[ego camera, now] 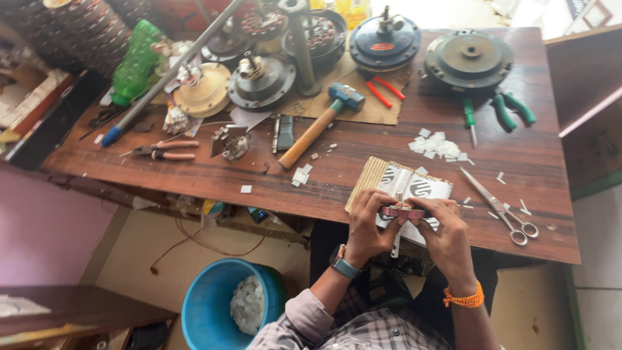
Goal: The person sits at a workbench assembling an electric motor rotor, pressing small white insulator pieces into the slots around the rotor's copper windings. They use a screwdriver to help seat the pieces, cut small pieces with scissors, and rotate the rotor to work around it.
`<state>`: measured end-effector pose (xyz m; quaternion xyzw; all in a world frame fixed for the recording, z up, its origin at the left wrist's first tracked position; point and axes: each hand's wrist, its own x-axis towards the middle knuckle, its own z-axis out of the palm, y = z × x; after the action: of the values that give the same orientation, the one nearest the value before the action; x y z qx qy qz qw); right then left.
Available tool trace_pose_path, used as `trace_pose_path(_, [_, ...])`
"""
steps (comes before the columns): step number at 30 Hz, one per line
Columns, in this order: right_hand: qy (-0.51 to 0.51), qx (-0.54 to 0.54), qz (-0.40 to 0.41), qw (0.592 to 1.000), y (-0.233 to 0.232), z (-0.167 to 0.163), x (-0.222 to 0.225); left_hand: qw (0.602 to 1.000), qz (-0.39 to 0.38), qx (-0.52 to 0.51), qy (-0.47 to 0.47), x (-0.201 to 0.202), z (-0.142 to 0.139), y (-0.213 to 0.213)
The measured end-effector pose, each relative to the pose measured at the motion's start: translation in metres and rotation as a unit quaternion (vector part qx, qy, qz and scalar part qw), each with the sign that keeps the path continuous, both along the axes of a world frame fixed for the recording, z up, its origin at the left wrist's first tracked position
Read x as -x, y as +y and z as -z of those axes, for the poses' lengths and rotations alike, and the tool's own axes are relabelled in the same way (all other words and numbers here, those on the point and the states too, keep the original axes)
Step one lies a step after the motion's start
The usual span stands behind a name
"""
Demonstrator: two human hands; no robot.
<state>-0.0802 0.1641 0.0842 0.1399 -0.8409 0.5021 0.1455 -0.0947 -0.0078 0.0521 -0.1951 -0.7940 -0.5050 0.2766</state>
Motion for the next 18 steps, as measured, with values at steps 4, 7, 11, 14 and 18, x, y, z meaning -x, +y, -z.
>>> trace_pose_path(4, [-0.017,0.007,0.021,1.0,-0.005,-0.009,0.0,0.999,-0.037,0.011,-0.007,-0.002,0.0,0.008])
trace_pose_path(7, [0.03,-0.046,0.007,0.998,-0.005,-0.016,0.004,1.0,-0.026,-0.003,0.004,0.001,0.001,0.004])
trace_pose_path(11, [0.031,-0.012,-0.019,0.999,0.0,-0.004,-0.005,0.995,0.093,-0.034,-0.013,0.003,0.014,-0.015])
trace_pose_path(14, [0.057,-0.004,-0.055,0.997,0.01,0.015,-0.01,0.986,0.136,-0.05,-0.08,0.0,0.029,-0.028])
trace_pose_path(18, [0.075,-0.033,-0.038,0.996,0.017,0.027,-0.015,0.988,0.148,-0.017,-0.037,0.001,0.034,-0.034])
